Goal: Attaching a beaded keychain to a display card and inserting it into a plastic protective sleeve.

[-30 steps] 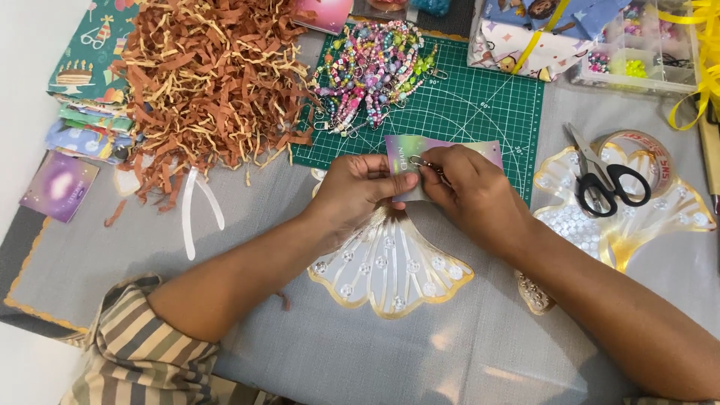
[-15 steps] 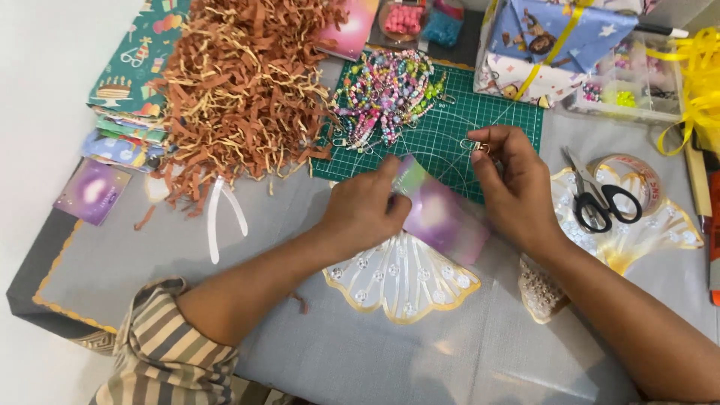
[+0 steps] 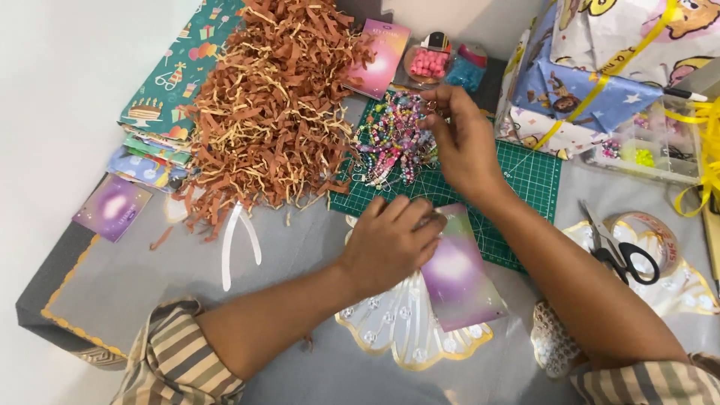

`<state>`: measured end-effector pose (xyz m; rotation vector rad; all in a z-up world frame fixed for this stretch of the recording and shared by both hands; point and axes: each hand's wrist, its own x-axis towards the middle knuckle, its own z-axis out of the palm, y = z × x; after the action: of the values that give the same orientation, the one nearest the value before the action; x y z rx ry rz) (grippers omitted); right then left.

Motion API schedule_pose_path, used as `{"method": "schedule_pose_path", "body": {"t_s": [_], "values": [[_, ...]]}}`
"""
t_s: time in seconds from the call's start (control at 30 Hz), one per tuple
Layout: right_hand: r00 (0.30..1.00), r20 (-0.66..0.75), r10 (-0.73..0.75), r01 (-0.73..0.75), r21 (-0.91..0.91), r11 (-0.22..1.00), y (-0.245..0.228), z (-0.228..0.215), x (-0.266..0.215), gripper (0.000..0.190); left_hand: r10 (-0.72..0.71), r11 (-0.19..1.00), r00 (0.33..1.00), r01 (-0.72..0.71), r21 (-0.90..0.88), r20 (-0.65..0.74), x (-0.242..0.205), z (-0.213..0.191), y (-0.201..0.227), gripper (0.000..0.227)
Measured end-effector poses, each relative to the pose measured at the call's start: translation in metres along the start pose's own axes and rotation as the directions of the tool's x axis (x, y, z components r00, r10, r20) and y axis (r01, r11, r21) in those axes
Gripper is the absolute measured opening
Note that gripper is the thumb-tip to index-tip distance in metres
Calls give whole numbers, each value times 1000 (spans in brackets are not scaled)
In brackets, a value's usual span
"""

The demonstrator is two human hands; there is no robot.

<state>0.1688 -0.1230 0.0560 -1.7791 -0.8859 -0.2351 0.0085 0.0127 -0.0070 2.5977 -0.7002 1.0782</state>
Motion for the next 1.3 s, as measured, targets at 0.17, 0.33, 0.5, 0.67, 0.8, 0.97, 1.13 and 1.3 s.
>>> {"method": "schedule_pose_path", "body": {"t_s": [0.17, 0.33, 0.5, 0.67, 0.8, 0.97, 1.13, 1.3], "values": [[999, 27, 32, -32, 9, 999, 17, 7, -6, 36, -8, 973, 990, 40, -228, 143, 1, -11, 0, 33], [996, 32, -86, 91, -173, 981, 10, 8, -9, 46, -29, 958, 989, 69, -278, 145, 3, -16, 2, 32], [972, -5, -233, 204, -463, 863, 21, 9, -28, 25, -58, 968, 986, 94, -234, 155, 4, -18, 1, 30], [947, 58, -315, 303, -481, 823, 26, 2, -33, 5, -89, 972, 986, 117, -206, 139, 2, -15, -3, 32], [938, 171, -301, 346, -466, 814, 33, -1, -29, 2, -127, 965, 978, 160, -206, 162, -2, -8, -6, 33], [920, 315, -235, 372, -507, 778, 23, -16, -22, 11, -148, 958, 973, 186, -219, 179, 1, -10, -7, 32], [849, 470, -242, 481, -500, 720, 20, -26, -16, 16, -164, 950, 966, 210, -233, 202, 3, -11, -9, 42], [819, 513, -255, 548, -570, 612, 7, -39, -8, 13, -170, 963, 973, 197, -183, 156, 7, -6, -12, 57]]}}
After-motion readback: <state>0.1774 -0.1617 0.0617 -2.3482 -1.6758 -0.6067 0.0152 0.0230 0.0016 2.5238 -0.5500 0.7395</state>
